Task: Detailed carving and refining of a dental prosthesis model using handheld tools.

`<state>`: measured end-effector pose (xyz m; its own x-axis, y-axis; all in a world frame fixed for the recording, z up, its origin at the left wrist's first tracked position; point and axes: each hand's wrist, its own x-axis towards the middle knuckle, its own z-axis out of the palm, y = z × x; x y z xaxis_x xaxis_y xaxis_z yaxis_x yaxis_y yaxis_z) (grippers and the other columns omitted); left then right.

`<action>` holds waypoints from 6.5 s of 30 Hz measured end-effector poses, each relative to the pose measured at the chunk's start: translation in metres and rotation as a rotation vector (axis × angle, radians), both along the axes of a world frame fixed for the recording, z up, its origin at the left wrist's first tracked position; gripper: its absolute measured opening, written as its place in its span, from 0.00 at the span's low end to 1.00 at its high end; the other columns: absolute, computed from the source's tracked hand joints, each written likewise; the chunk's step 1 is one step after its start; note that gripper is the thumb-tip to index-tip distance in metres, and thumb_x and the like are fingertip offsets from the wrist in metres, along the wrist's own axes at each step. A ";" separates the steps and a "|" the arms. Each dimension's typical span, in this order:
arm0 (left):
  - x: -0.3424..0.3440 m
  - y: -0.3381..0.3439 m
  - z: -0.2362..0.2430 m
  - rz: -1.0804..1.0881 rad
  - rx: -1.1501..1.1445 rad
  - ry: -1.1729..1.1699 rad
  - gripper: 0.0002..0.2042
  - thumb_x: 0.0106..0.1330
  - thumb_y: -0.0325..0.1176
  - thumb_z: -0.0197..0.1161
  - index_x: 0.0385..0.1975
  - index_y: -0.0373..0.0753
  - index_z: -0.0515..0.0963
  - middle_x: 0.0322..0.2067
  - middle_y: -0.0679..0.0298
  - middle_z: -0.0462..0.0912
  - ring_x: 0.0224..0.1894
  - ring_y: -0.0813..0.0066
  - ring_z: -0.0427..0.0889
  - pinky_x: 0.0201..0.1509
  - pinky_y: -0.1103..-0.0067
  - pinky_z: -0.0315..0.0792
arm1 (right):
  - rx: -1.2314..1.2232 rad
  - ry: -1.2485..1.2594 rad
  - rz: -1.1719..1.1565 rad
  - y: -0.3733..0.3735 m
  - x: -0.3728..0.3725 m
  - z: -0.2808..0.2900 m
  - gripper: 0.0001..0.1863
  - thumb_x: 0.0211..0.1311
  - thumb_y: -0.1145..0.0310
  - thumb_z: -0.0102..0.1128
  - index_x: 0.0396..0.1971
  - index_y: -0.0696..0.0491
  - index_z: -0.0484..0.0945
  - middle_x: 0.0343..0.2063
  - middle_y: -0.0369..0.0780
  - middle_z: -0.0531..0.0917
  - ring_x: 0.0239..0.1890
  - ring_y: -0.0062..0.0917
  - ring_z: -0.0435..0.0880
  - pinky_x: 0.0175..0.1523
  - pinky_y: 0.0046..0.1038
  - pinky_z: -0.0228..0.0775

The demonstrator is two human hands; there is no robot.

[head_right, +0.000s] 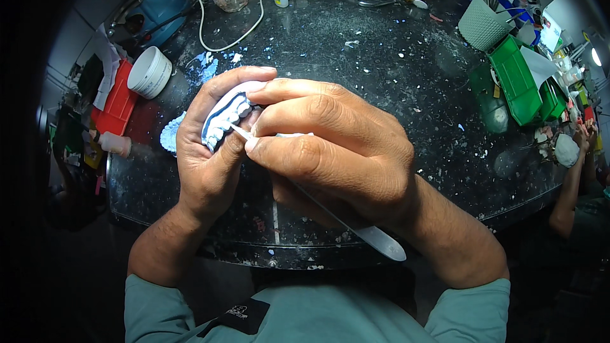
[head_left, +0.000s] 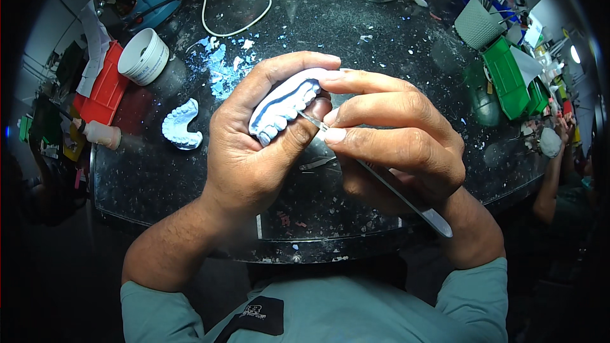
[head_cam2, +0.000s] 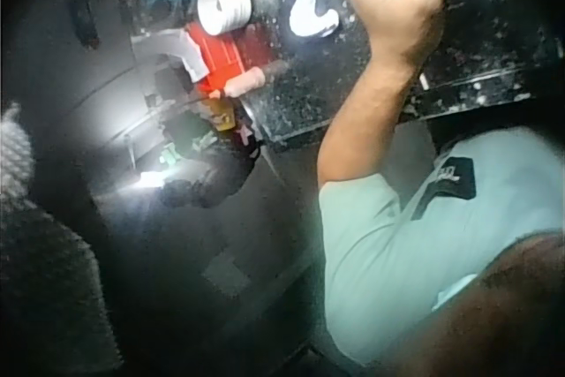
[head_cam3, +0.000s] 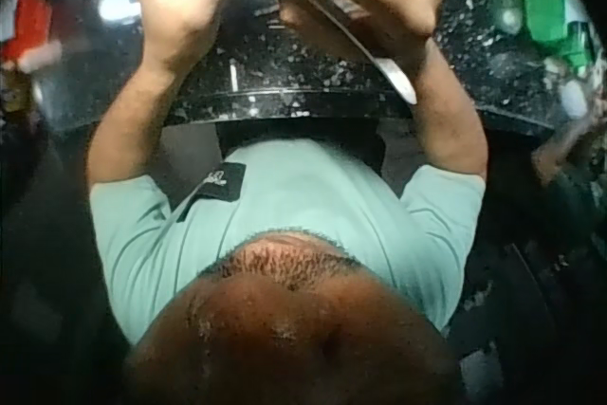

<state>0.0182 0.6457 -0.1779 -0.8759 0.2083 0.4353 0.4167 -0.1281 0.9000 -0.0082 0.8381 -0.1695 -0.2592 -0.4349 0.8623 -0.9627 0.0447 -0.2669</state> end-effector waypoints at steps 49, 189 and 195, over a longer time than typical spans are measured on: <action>0.001 0.000 -0.002 0.064 -0.086 0.137 0.23 0.70 0.34 0.63 0.60 0.31 0.68 0.57 0.54 0.75 0.58 0.72 0.76 0.65 0.74 0.70 | -0.004 -0.031 -0.022 -0.003 0.004 0.001 0.16 0.52 0.81 0.72 0.40 0.53 0.80 0.37 0.41 0.85 0.50 0.40 0.86 0.61 0.48 0.77; 0.003 0.005 0.018 0.135 0.204 -0.545 0.39 0.73 0.68 0.26 0.31 0.35 0.72 0.10 0.68 0.66 0.09 0.80 0.60 0.13 0.84 0.56 | -0.271 -0.877 0.273 -0.007 0.006 -0.013 0.06 0.59 0.79 0.59 0.36 0.61 0.77 0.36 0.46 0.81 0.44 0.30 0.85 0.60 0.44 0.77; 0.003 0.004 0.016 0.166 0.209 -0.527 0.39 0.72 0.68 0.28 0.30 0.34 0.72 0.10 0.69 0.66 0.08 0.81 0.60 0.12 0.84 0.56 | -0.190 -0.742 0.267 -0.006 0.003 -0.015 0.10 0.55 0.87 0.56 0.36 0.62 0.79 0.37 0.46 0.81 0.44 0.30 0.85 0.60 0.44 0.79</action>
